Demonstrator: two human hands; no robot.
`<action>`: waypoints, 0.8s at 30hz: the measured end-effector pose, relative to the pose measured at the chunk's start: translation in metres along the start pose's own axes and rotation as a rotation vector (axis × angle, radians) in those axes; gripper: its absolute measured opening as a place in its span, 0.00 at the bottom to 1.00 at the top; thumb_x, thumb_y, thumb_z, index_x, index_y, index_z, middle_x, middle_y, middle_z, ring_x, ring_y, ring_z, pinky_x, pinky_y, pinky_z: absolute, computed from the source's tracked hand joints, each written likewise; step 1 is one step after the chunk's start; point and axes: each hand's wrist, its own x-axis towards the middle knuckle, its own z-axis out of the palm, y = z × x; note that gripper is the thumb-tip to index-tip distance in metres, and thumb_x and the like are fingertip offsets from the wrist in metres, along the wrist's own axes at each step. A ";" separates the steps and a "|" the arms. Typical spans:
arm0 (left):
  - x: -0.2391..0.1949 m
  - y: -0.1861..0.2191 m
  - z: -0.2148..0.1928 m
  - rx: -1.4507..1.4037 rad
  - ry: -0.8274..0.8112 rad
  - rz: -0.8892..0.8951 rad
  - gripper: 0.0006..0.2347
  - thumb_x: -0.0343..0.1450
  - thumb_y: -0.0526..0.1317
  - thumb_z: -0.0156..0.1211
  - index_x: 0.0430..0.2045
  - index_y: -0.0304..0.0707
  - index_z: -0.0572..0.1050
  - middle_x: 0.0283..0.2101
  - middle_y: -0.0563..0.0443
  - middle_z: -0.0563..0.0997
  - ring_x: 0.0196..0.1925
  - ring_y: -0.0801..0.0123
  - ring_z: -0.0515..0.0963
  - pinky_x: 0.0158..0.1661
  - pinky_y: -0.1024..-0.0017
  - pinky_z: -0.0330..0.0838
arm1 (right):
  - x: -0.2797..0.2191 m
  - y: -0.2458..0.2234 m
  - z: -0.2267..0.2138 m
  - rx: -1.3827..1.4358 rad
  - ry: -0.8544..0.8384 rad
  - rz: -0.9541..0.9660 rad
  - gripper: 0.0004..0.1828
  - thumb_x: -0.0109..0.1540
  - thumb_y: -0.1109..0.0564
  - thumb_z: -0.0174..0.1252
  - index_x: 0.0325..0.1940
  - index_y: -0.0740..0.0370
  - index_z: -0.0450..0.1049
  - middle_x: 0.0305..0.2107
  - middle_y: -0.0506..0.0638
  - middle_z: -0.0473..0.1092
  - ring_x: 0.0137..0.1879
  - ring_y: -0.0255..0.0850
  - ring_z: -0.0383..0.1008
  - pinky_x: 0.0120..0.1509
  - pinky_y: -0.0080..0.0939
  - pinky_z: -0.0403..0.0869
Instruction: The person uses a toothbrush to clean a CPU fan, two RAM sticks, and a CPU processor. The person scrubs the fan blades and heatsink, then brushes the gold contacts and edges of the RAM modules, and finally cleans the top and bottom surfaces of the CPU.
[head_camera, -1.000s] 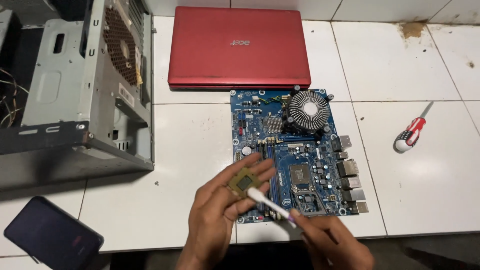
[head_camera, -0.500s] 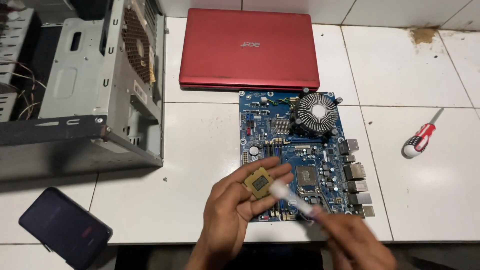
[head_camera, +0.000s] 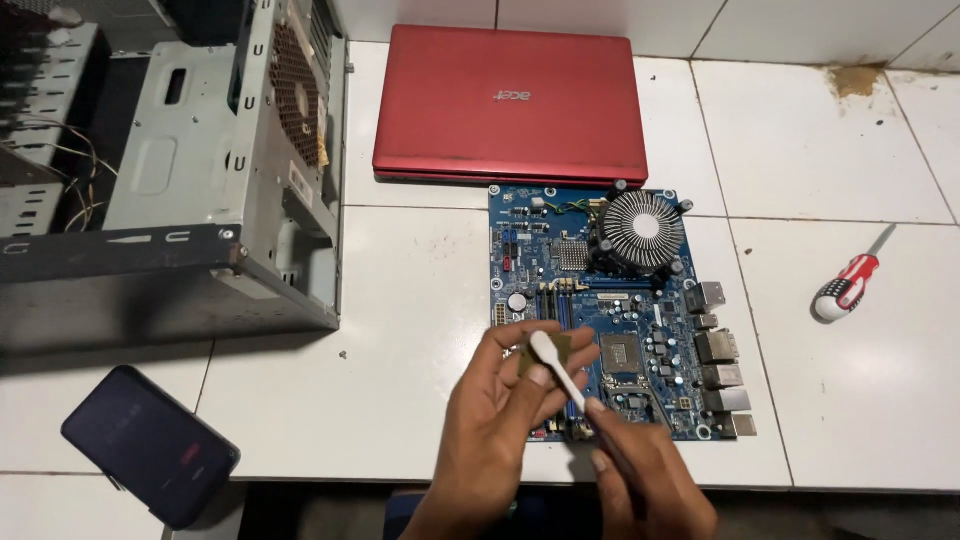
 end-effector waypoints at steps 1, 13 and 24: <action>-0.002 -0.002 0.000 -0.021 -0.054 0.008 0.12 0.78 0.35 0.48 0.55 0.32 0.69 0.61 0.27 0.80 0.65 0.44 0.82 0.65 0.58 0.77 | 0.001 -0.004 0.003 0.012 0.011 -0.025 0.18 0.65 0.60 0.55 0.58 0.54 0.80 0.34 0.49 0.78 0.35 0.35 0.77 0.44 0.28 0.72; 0.003 0.012 -0.009 -0.040 -0.039 0.005 0.15 0.77 0.34 0.39 0.55 0.32 0.71 0.64 0.25 0.78 0.67 0.44 0.80 0.64 0.57 0.77 | 0.004 -0.016 -0.013 -0.184 -0.019 0.032 0.29 0.58 0.66 0.67 0.59 0.41 0.78 0.29 0.44 0.77 0.25 0.31 0.72 0.30 0.27 0.72; -0.002 0.016 0.001 -0.048 0.006 -0.086 0.05 0.78 0.41 0.44 0.44 0.43 0.66 0.63 0.26 0.81 0.63 0.41 0.85 0.63 0.50 0.79 | -0.008 -0.017 -0.018 0.011 -0.106 0.160 0.20 0.60 0.58 0.63 0.56 0.48 0.81 0.33 0.48 0.79 0.35 0.34 0.79 0.41 0.30 0.74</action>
